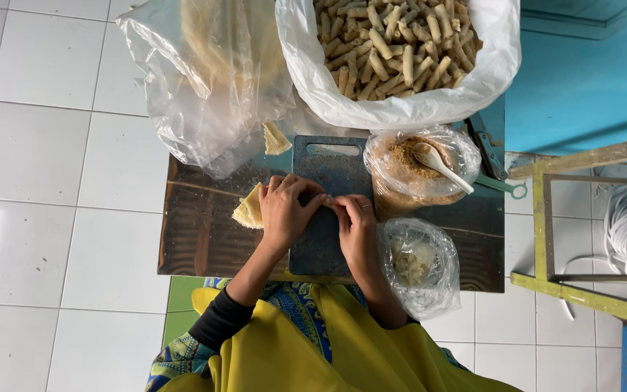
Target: The person sits at a low table folding triangular pastry pieces. They spoon a brown filling from a plastic bag onto a triangular wrapper, fold the wrapper over the filling into a closed triangle, and set the finished piece aside, repeating the cycle.
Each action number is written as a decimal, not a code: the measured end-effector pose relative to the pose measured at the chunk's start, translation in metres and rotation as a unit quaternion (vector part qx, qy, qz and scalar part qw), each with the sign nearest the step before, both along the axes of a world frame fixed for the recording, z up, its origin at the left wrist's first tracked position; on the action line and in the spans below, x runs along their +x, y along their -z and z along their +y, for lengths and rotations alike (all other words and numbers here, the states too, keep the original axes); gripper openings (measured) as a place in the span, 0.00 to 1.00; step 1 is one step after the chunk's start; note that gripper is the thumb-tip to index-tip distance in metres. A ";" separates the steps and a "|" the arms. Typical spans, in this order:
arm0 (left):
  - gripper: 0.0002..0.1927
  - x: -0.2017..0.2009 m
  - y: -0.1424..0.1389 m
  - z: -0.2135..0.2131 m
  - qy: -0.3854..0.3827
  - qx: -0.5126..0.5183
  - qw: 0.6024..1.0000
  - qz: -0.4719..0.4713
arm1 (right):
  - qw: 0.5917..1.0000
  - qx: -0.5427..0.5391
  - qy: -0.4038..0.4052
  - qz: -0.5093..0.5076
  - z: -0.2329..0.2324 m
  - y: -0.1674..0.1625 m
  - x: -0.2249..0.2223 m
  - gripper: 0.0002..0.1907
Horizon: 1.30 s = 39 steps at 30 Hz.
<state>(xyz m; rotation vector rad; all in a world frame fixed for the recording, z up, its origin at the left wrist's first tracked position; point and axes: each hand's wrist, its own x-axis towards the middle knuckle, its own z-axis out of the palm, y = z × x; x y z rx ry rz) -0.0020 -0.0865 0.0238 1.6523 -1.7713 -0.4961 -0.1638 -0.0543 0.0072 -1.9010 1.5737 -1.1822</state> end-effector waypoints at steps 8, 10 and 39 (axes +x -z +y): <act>0.19 -0.009 -0.003 0.002 -0.048 -0.004 0.999 0.014 | 0.999 0.008 -0.027 0.035 0.003 -0.001 -0.006 0.07; 0.20 -0.012 -0.002 0.001 -0.061 -0.018 0.998 0.001 | 0.999 0.023 -0.033 0.006 0.003 -0.001 -0.008 0.06; 0.23 0.088 0.002 0.037 -0.033 -0.053 0.998 0.028 | 0.976 0.174 0.032 -0.129 -0.018 -0.001 -0.020 0.16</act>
